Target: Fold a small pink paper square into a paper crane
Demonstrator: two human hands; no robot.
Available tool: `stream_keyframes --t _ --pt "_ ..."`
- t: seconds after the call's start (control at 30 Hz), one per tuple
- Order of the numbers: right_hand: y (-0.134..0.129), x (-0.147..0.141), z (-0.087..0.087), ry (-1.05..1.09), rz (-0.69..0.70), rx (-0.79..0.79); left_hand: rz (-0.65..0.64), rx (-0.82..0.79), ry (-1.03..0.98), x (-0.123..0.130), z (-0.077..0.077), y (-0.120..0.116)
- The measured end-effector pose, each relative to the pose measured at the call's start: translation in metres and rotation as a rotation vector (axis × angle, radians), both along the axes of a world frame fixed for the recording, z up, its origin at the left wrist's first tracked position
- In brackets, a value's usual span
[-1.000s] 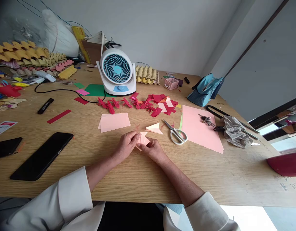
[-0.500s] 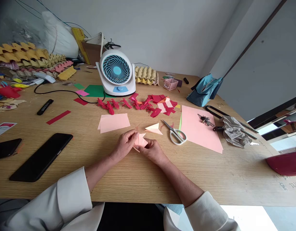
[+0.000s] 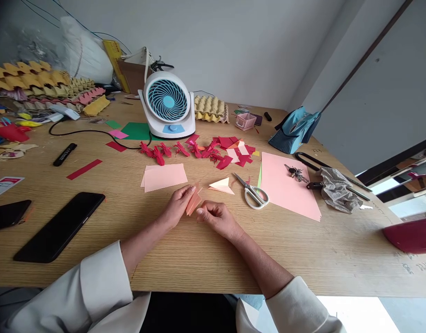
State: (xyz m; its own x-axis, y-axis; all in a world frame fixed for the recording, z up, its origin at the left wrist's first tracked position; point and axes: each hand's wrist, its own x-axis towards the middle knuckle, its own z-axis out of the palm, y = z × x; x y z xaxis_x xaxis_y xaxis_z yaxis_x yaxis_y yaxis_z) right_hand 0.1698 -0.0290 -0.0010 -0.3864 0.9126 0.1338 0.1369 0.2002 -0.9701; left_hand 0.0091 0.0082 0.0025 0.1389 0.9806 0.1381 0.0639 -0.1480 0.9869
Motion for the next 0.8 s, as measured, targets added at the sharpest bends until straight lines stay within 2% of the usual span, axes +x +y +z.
stream_keyframes --t 0.13,0.23,0.3,0.37,0.43,0.57,0.67,0.8 --pt "0.008 0.007 -0.004 0.093 -0.238 0.123 -0.155 -0.244 -0.165 -0.002 0.005 -0.003" --pt "0.01 0.008 -0.006 0.075 -0.212 0.198 -0.342 -0.41 -0.23 -0.003 0.006 -0.009" --pt "0.009 0.008 -0.004 0.061 -0.177 0.239 -0.466 -0.466 -0.254 -0.004 0.006 -0.012" --pt "0.008 0.006 -0.002 0.086 -0.157 0.225 -0.529 -0.489 -0.263 -0.004 0.005 -0.012" --pt "0.007 0.006 -0.001 0.154 -0.147 0.134 -0.49 -0.489 -0.263 -0.005 0.003 -0.009" --pt "0.01 0.008 0.0 0.197 -0.222 -0.004 -0.246 -0.456 -0.287 -0.009 0.002 0.003" --pt "0.012 0.01 -0.001 0.133 -0.244 -0.006 -0.274 -0.35 -0.227 -0.012 0.005 0.009" --pt "0.013 0.011 -0.001 0.078 -0.236 0.012 -0.228 -0.09 0.051 -0.012 0.009 0.008"
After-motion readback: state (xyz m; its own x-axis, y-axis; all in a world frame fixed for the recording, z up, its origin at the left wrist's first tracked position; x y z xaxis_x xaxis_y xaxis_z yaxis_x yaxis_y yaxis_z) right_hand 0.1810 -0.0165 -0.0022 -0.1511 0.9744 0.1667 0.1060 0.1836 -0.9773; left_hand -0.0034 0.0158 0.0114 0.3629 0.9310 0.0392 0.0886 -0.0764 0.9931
